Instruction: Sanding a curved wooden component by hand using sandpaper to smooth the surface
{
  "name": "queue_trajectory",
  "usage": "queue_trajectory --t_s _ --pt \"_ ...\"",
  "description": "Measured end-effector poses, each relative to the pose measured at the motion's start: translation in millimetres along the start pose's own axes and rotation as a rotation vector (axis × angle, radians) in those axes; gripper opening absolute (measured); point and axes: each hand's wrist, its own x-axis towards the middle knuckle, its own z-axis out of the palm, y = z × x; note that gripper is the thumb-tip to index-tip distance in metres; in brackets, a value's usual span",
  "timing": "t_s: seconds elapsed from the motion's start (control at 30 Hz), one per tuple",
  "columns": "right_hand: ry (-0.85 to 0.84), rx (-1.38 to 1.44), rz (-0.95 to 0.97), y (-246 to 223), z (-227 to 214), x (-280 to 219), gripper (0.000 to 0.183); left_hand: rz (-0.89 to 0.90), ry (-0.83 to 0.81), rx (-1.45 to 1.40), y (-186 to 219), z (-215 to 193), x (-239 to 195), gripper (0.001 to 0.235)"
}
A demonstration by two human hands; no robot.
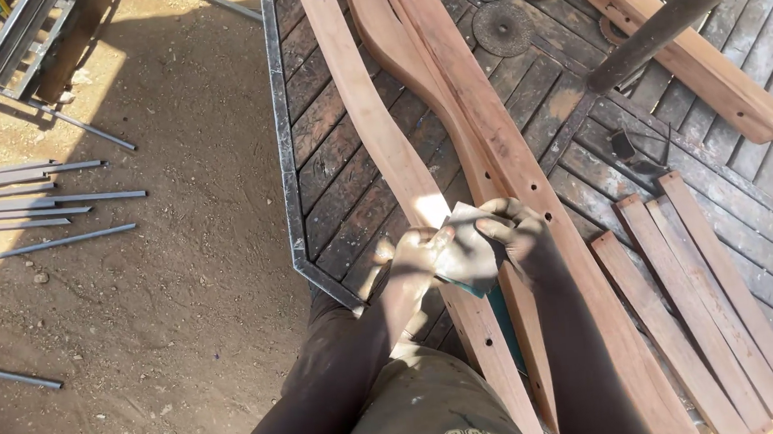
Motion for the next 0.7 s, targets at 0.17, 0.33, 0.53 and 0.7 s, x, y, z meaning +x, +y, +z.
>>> queue_trajectory --t_s 0.17,0.33,0.53,0.7 --pt "-0.152 -0.139 -0.008 38 22 42 0.041 0.252 0.163 0.183 55 -6 -57 0.023" --pt "0.08 -0.376 0.056 14 53 22 0.056 0.152 0.366 0.551 8 -3 3 0.037" --pt "0.155 -0.567 0.126 -29 74 -13 0.071 0.203 0.39 0.682 -49 18 53 0.039" --pt "0.102 -0.63 0.116 -39 79 -11 0.06 0.264 0.253 1.052 52 -8 -39 0.035"
